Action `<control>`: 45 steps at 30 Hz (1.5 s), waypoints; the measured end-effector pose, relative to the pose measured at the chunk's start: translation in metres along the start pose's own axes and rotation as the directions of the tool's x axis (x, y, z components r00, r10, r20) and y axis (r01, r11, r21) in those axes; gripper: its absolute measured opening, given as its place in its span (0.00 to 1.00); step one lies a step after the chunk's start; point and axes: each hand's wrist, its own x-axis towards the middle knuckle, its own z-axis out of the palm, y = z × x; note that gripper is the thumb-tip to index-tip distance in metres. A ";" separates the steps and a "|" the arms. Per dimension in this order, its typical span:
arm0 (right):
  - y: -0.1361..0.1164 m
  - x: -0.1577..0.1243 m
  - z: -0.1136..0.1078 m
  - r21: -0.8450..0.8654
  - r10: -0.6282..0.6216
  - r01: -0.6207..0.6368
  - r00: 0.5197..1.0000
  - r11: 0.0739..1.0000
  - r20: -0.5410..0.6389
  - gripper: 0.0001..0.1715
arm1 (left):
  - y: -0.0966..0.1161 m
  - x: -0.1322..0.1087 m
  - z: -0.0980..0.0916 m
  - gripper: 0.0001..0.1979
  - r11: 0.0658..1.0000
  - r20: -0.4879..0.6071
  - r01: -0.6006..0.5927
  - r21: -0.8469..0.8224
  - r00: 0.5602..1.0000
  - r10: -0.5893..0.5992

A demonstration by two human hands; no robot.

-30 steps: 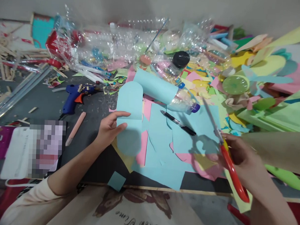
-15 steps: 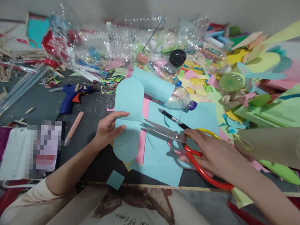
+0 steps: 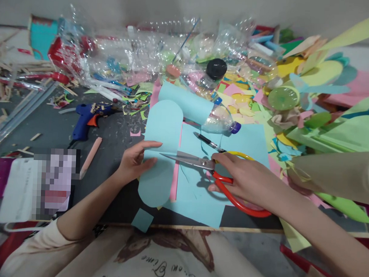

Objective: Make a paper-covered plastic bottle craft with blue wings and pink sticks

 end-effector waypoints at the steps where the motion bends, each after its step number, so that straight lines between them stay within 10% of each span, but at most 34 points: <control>1: 0.000 0.000 0.001 0.006 -0.002 0.002 1.000 1.000 -0.004 0.35 | 0.000 0.000 0.000 0.16 1.000 0.004 0.009 -0.004 1.000 -0.009; 45: 0.003 0.006 0.006 0.022 -0.117 0.115 0.990 0.993 0.084 0.34 | -0.002 -0.001 0.003 0.21 0.998 0.101 0.038 -0.051 0.994 -0.033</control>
